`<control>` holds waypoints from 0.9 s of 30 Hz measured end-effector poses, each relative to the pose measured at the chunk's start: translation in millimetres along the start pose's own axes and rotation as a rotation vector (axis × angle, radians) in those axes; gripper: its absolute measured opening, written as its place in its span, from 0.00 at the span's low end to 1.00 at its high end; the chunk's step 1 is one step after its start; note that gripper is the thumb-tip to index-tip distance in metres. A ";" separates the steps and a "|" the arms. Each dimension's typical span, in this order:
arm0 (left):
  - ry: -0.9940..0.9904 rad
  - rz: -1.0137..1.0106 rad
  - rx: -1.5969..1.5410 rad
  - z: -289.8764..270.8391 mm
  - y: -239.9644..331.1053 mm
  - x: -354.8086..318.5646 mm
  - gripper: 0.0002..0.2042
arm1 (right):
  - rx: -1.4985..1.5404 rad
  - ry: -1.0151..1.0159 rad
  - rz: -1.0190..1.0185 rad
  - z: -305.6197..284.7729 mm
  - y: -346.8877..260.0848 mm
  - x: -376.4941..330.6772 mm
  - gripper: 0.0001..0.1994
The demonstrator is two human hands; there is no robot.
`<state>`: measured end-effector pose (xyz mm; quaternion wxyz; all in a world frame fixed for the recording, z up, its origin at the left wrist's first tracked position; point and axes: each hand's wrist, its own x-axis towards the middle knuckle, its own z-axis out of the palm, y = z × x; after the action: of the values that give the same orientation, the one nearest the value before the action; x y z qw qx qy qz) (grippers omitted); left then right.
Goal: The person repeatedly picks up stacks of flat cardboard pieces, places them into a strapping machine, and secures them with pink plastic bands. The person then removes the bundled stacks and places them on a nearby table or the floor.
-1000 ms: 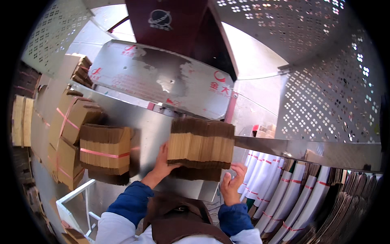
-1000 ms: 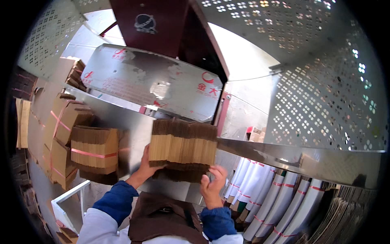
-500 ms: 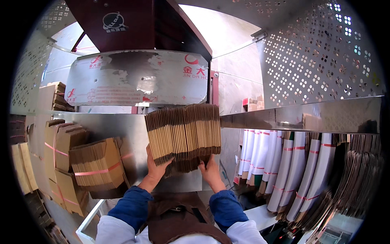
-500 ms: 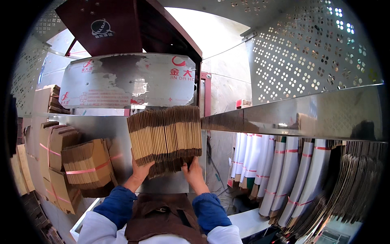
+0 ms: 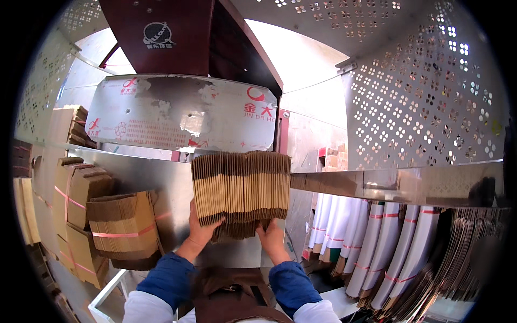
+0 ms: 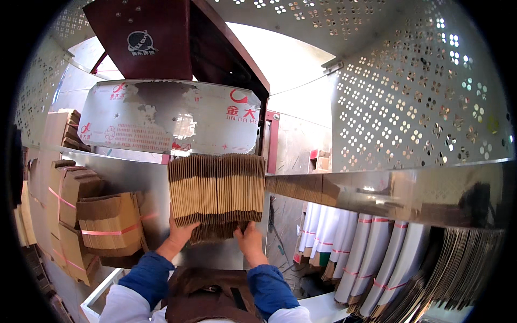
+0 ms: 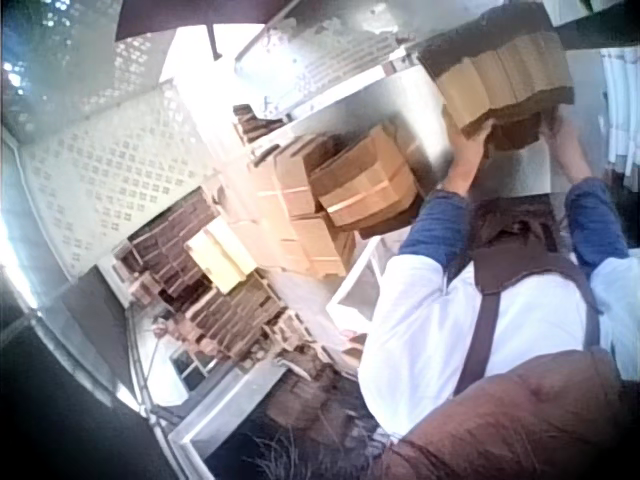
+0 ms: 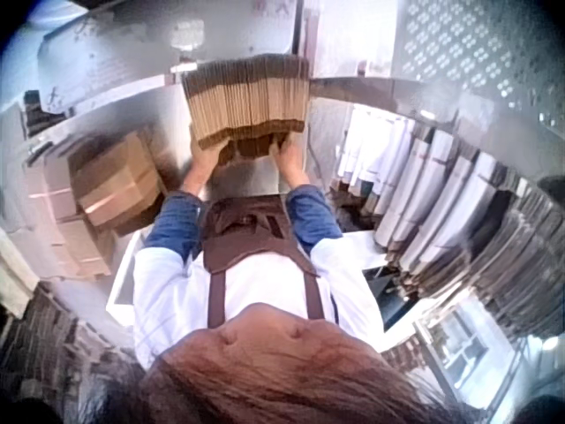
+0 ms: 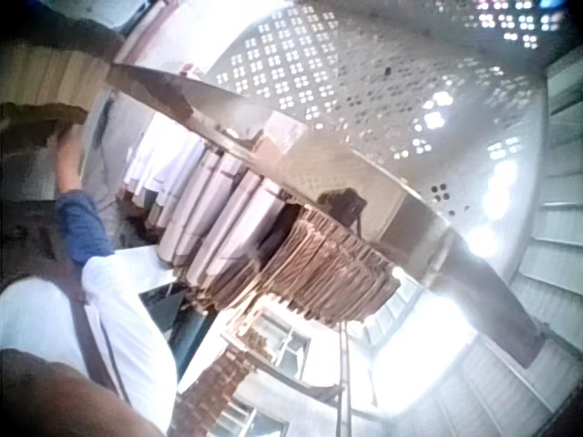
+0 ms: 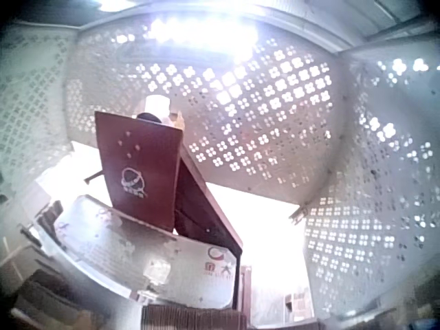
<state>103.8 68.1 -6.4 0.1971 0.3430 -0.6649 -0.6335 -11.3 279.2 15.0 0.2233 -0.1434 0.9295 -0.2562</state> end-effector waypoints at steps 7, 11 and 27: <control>-0.010 0.190 0.298 1.9 15.0 72.4 0.42 | 0.054 0.081 -0.047 -2.1 -28.1 50.4 0.26; -0.021 0.105 0.102 9.2 25.3 89.2 0.43 | 0.040 0.089 -0.047 -0.7 -28.2 65.5 0.26; -0.032 0.210 0.106 5.8 24.5 89.0 0.43 | 0.059 0.020 -0.067 -8.6 -31.4 60.5 0.24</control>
<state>33.5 8.4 1.5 0.2333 0.2713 -0.7328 -0.5788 -62.7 233.7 18.0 0.2095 -0.1651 0.9183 -0.2925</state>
